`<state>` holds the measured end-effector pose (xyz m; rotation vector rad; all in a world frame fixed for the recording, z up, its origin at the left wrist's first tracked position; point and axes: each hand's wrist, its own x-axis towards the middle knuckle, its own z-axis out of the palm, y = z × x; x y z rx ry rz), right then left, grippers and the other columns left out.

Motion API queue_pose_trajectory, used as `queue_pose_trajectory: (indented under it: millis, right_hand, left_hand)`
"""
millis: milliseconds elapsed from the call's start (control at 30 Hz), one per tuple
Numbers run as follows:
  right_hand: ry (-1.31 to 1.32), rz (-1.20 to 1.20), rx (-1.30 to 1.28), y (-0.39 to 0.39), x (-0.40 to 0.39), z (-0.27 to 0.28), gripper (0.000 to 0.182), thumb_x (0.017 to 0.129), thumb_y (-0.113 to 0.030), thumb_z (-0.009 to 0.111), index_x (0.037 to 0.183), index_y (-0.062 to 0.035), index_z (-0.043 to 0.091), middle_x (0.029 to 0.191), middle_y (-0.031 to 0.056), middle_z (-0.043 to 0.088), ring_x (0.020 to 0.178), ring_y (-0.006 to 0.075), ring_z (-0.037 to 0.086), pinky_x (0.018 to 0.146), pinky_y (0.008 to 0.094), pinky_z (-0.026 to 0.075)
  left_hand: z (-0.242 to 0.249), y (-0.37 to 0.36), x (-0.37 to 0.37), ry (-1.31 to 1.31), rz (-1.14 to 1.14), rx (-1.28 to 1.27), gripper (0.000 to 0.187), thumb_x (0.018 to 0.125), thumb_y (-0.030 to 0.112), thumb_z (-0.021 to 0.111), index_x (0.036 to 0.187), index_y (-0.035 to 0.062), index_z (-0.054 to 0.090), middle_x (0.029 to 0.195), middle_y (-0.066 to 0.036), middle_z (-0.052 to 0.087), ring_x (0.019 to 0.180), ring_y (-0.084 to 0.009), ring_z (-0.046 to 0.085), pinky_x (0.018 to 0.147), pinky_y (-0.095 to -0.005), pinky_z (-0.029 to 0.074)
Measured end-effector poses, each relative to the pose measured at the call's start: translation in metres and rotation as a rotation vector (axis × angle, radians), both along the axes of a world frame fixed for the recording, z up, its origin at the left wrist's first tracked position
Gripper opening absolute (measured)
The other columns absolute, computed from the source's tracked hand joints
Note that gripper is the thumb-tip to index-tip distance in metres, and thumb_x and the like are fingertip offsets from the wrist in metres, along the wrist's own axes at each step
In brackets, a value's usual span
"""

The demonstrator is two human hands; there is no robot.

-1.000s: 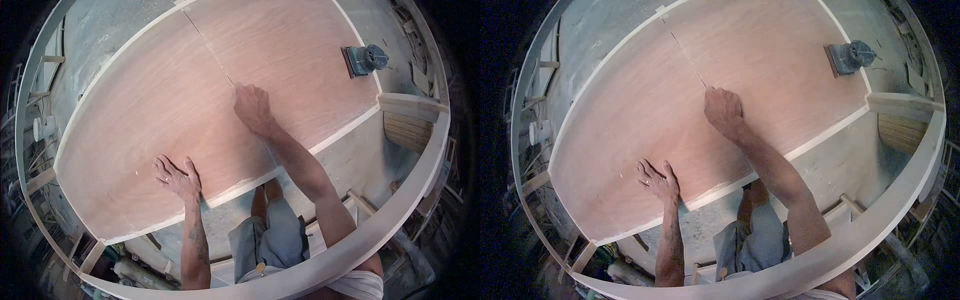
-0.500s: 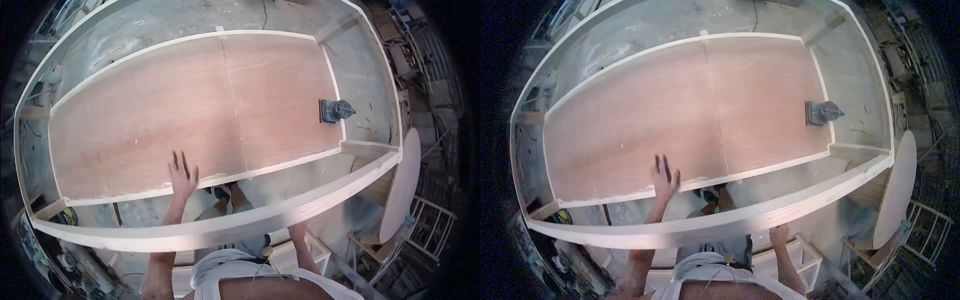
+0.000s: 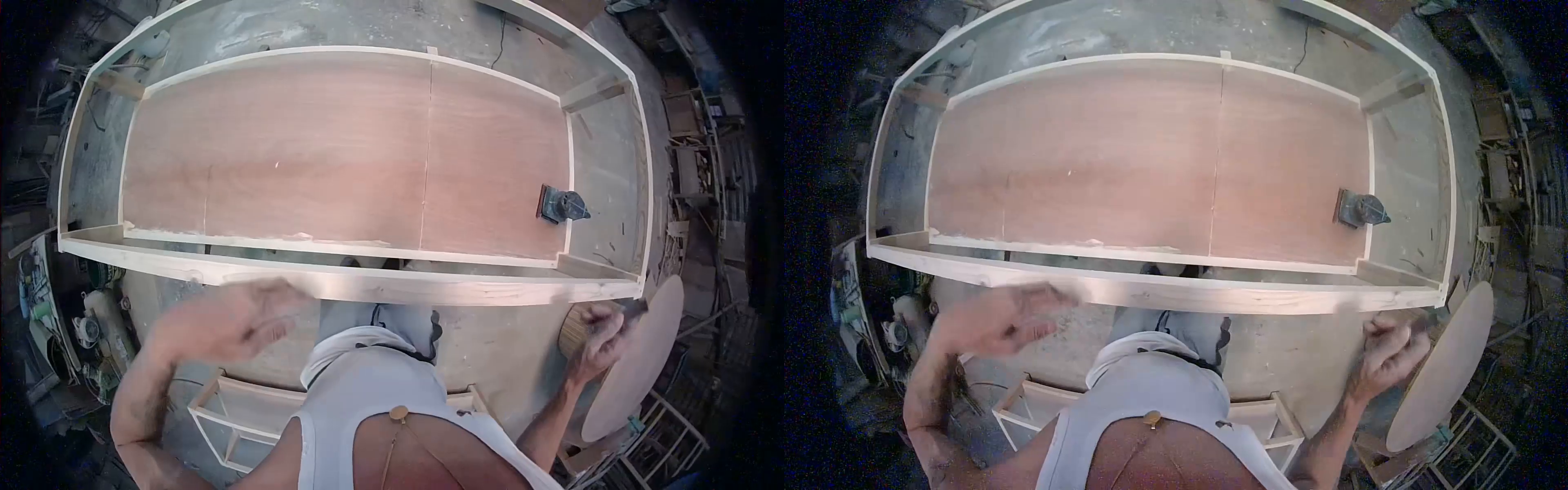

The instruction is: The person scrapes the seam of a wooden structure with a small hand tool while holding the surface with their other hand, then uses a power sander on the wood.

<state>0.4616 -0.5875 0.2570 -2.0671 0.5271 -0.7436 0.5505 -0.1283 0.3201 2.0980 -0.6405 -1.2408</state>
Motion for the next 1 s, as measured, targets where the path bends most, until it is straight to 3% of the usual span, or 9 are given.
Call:
queue_pose_trajectory:
  millis: [67, 133, 200, 300, 367, 433, 733, 867, 1000]
  right_hand:
    - [0.143, 0.139, -0.031, 0.017, 0.05, 0.015, 0.028, 0.103, -0.017, 0.039, 0.122, 0.0041, 0.044, 0.076, 0.0081, 0.063, 0.063, 0.0123, 0.058, 0.057, 0.0247, 0.048]
    - [0.299, 0.306, -0.101, 0.02, 0.107, 0.008, 0.023, 0.102, -0.015, 0.04, 0.113, 0.0027, 0.049, 0.075, 0.0069, 0.062, 0.062, 0.0118, 0.059, 0.057, 0.0253, 0.048]
    - [0.448, 0.482, -0.073, 0.007, 0.16, -0.034, 0.021, 0.101, -0.015, 0.04, 0.105, 0.0011, 0.054, 0.074, 0.0064, 0.06, 0.061, 0.0108, 0.058, 0.056, 0.0264, 0.047]
    - [0.687, 0.619, -0.037, 0.011, 0.229, -0.109, 0.019, 0.097, -0.013, 0.043, 0.1, 0.0004, 0.056, 0.076, 0.0068, 0.062, 0.059, 0.0115, 0.06, 0.052, 0.0284, 0.048]
    - [0.726, 0.715, -0.274, 0.012, 0.271, -0.182, 0.026, 0.093, -0.019, 0.045, 0.099, 0.0024, 0.059, 0.083, 0.0253, 0.064, 0.069, 0.0401, 0.064, 0.067, 0.0455, 0.051]
    - [0.718, 0.691, -0.38, 0.036, 0.312, -0.219, 0.028, 0.092, -0.021, 0.046, 0.098, 0.0022, 0.06, 0.085, 0.03, 0.062, 0.078, 0.0486, 0.06, 0.073, 0.0509, 0.048]
    - [0.724, 0.504, -0.386, 0.091, 0.426, -0.345, 0.038, 0.091, -0.034, 0.051, 0.093, 0.0019, 0.066, 0.092, 0.0311, 0.064, 0.093, 0.0459, 0.062, 0.082, 0.0507, 0.048]
    - [0.899, 0.481, -0.422, 0.093, 0.437, -0.344, 0.043, 0.09, -0.04, 0.055, 0.094, 0.0012, 0.067, 0.094, 0.0301, 0.065, 0.094, 0.0446, 0.063, 0.084, 0.0484, 0.049]
    - [0.852, 0.551, -0.449, 0.089, 0.444, -0.351, 0.047, 0.09, -0.043, 0.055, 0.092, 0.0015, 0.068, 0.089, 0.0286, 0.065, 0.09, 0.0443, 0.064, 0.082, 0.0476, 0.05]
  left_hand:
    - [-0.019, 0.005, 0.046, -0.108, 0.149, -0.062, 0.042, 0.096, 0.027, 0.051, 0.132, 0.0061, 0.05, 0.127, -0.021, 0.055, 0.105, -0.0396, 0.059, 0.092, -0.0437, 0.048]
    - [-0.062, 0.009, 0.094, -0.369, 0.228, 0.184, 0.048, 0.096, 0.031, 0.053, 0.134, 0.0037, 0.046, 0.133, -0.022, 0.051, 0.106, -0.0388, 0.059, 0.093, -0.0418, 0.047]
    - [-0.165, 0.032, 0.134, -0.581, 0.311, 0.237, 0.051, 0.097, 0.029, 0.051, 0.14, 0.0022, 0.04, 0.14, -0.022, 0.044, 0.116, -0.04, 0.054, 0.098, -0.0431, 0.044]
    - [-0.285, 0.05, 0.17, -0.666, 0.194, 0.512, 0.067, 0.096, 0.041, 0.05, 0.145, 0.0014, 0.028, 0.15, -0.025, 0.028, 0.13, -0.0432, 0.04, 0.107, -0.0518, 0.034]
    - [-0.341, 0.054, 0.179, -0.648, 0.231, 0.621, 0.074, 0.095, 0.048, 0.048, 0.147, 0.0028, 0.023, 0.153, -0.023, 0.023, 0.137, -0.0434, 0.029, 0.109, -0.0574, 0.027]
    - [-0.377, 0.047, 0.184, -0.581, 0.336, 0.635, 0.089, 0.09, 0.062, 0.047, 0.15, 0.0047, 0.015, 0.157, -0.021, 0.013, 0.145, -0.0404, 0.014, 0.109, -0.068, 0.017]
    - [-0.433, -0.055, 0.196, -0.54, 0.617, 0.588, 0.122, 0.069, 0.077, 0.061, 0.154, 0.0124, 0.003, 0.16, -0.017, 0.0, 0.146, -0.0423, -0.005, 0.102, -0.0765, -0.001]
    - [-0.414, -0.07, 0.197, -0.407, 0.536, 0.643, 0.126, 0.065, 0.078, 0.065, 0.154, 0.0135, 0.002, 0.16, -0.015, -0.003, 0.146, -0.0399, -0.005, 0.101, -0.0782, 0.002]
    - [-0.418, -0.068, 0.21, -0.406, 0.563, 0.657, 0.13, 0.062, 0.074, 0.07, 0.154, 0.0163, 0.0, 0.16, -0.015, -0.005, 0.146, -0.0402, -0.002, 0.1, -0.0783, 0.007]
